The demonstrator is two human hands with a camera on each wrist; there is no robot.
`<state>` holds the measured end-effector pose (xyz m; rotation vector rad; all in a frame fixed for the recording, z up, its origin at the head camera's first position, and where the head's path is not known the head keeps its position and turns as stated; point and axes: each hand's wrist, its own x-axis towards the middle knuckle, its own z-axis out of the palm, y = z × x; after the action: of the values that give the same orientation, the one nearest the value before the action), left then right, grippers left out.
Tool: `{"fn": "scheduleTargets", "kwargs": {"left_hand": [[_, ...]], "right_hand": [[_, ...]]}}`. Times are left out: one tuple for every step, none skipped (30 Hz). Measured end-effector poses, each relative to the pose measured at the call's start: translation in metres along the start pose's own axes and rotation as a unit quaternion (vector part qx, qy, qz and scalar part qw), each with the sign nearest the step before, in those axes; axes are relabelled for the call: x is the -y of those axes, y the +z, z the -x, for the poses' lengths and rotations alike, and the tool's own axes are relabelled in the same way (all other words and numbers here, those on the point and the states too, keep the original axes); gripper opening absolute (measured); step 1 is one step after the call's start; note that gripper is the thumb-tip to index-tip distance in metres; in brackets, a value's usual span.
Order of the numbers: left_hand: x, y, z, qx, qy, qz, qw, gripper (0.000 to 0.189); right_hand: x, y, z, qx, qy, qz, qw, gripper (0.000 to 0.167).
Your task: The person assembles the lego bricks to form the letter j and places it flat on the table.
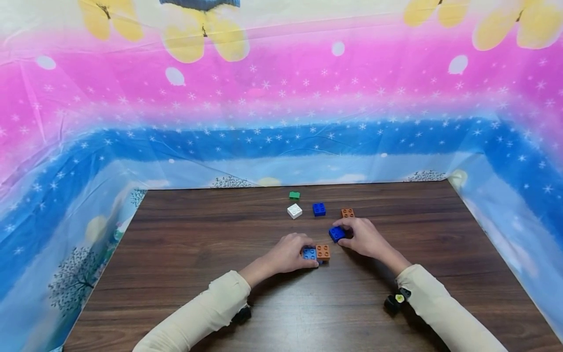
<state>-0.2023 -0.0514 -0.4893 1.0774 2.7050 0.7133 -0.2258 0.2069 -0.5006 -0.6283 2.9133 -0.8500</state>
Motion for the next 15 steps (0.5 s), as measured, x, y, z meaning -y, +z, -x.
{"fn": "scheduleTargets", "kwargs": {"left_hand": [[-0.0001,-0.0001,0.0000,0.000,0.000,0.000,1.0000,0.047],[-0.0002,-0.0002,0.0000,0.000,0.001,0.000,1.0000,0.047],[-0.0003,-0.0003,-0.0001,0.001,0.001,0.000,1.0000,0.046],[-0.0004,-0.0004,-0.0002,0.001,0.000,0.000,1.0000,0.046],[-0.0004,-0.0004,-0.0002,0.002,-0.001,0.001,1.0000,0.046],[-0.0005,-0.0006,-0.0002,0.002,-0.001,0.000,1.0000,0.046],[-0.0005,-0.0006,-0.0003,0.003,-0.002,0.001,1.0000,0.046],[-0.0005,-0.0006,-0.0003,0.003,-0.002,0.001,1.0000,0.046],[-0.0004,-0.0006,-0.0003,0.003,-0.003,0.001,1.0000,0.047],[-0.0004,-0.0005,-0.0003,0.004,-0.003,0.002,1.0000,0.047],[-0.0003,-0.0005,-0.0003,0.004,-0.003,0.003,1.0000,0.047],[-0.0002,-0.0004,-0.0004,0.004,-0.002,0.004,1.0000,0.047],[-0.0001,-0.0003,-0.0004,0.004,-0.002,0.005,1.0000,0.047],[-0.0001,-0.0004,-0.0004,0.004,-0.002,0.006,1.0000,0.047],[-0.0002,-0.0004,-0.0003,0.005,-0.002,0.006,1.0000,0.047]], "right_hand": [[-0.0003,0.0000,-0.0002,0.000,-0.001,0.000,1.0000,0.043],[-0.0006,-0.0001,-0.0002,-0.001,-0.001,0.000,1.0000,0.043],[-0.0008,-0.0002,-0.0003,-0.001,-0.002,0.000,1.0000,0.043],[-0.0010,-0.0003,-0.0004,-0.002,-0.003,0.000,1.0000,0.042],[-0.0012,-0.0004,-0.0004,-0.002,-0.003,0.002,1.0000,0.042],[-0.0014,-0.0005,-0.0004,-0.003,-0.003,0.003,1.0000,0.042],[-0.0014,-0.0008,-0.0004,-0.003,-0.003,0.003,1.0000,0.042],[-0.0014,-0.0012,-0.0003,-0.004,-0.002,0.003,1.0000,0.042],[-0.0011,-0.0017,-0.0003,-0.006,-0.001,0.004,1.0000,0.042],[-0.0009,-0.0022,-0.0003,-0.007,0.000,0.004,1.0000,0.042],[-0.0005,-0.0030,-0.0001,-0.009,-0.001,0.006,0.9999,0.042],[0.0003,-0.0039,0.0001,-0.011,-0.001,0.005,0.9999,0.042],[0.0010,-0.0048,0.0004,-0.013,-0.002,0.006,0.9999,0.042],[0.0019,-0.0058,0.0009,-0.014,-0.001,0.006,0.9999,0.041],[0.0028,-0.0066,0.0013,-0.015,0.000,0.006,0.9999,0.041]]}}
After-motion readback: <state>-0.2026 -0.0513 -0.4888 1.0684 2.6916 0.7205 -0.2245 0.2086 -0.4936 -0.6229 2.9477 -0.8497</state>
